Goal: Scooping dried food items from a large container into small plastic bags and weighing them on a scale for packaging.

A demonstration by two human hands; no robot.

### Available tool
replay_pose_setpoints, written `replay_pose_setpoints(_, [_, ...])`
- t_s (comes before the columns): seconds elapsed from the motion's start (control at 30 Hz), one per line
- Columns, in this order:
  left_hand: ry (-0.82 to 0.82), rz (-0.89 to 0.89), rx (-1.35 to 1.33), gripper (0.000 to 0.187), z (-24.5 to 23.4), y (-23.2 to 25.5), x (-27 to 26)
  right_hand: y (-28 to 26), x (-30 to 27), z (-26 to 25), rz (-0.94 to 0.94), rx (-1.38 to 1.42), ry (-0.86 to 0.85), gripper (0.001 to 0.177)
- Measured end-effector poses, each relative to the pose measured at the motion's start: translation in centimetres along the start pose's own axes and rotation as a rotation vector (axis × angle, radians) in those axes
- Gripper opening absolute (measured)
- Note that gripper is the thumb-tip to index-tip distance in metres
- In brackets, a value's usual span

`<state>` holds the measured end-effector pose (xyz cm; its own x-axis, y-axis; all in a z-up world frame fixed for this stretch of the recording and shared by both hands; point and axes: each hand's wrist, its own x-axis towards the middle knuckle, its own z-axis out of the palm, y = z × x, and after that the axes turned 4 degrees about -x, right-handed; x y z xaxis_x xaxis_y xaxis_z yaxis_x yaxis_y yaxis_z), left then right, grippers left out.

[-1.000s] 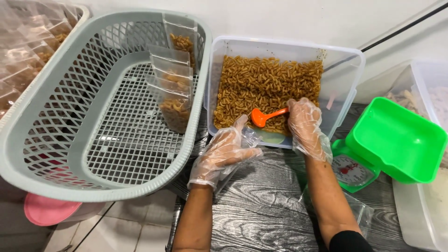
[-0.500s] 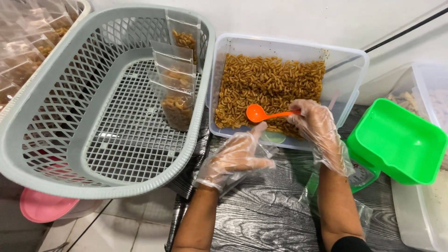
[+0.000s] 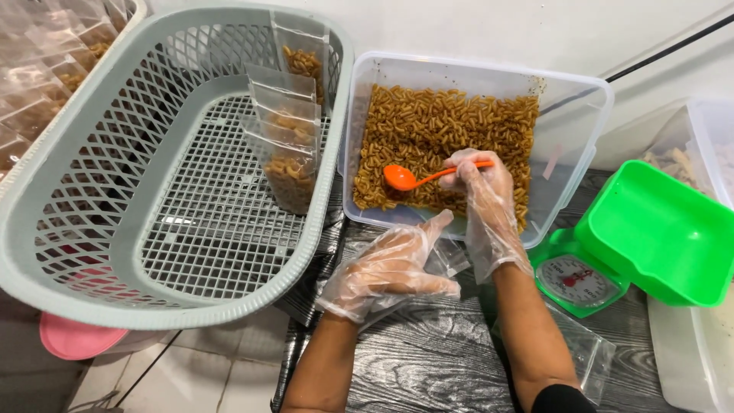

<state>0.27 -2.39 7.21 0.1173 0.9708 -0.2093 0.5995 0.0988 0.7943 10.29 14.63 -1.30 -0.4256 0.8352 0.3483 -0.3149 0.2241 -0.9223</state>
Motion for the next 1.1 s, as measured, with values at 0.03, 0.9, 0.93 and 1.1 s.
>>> replay_pose_setpoints(0.03, [-0.010, 0.012, -0.004, 0.114, -0.5, 0.8, -0.4, -0.9, -0.4, 0.8, 0.100, 0.013, 0.046, 0.016])
replay_pose_setpoints(0.9, [0.253, -0.060, -0.096, 0.115, 1.3, -3.6, 2.4, 5.1, 1.8, -1.3, 0.138, 0.063, 0.091, 0.011])
replay_pose_setpoints(0.93, [0.317, -0.109, -0.081, 0.114, 1.4, -3.8, 2.5, 6.6, 2.4, -2.3, 0.088, 0.091, 0.086, 0.014])
replay_pose_setpoints(1.1, [0.426, -0.109, 0.007, 0.115, 0.9, -4.6, 2.8, 4.4, 2.3, -2.6, 0.037, 0.050, 0.110, 0.012])
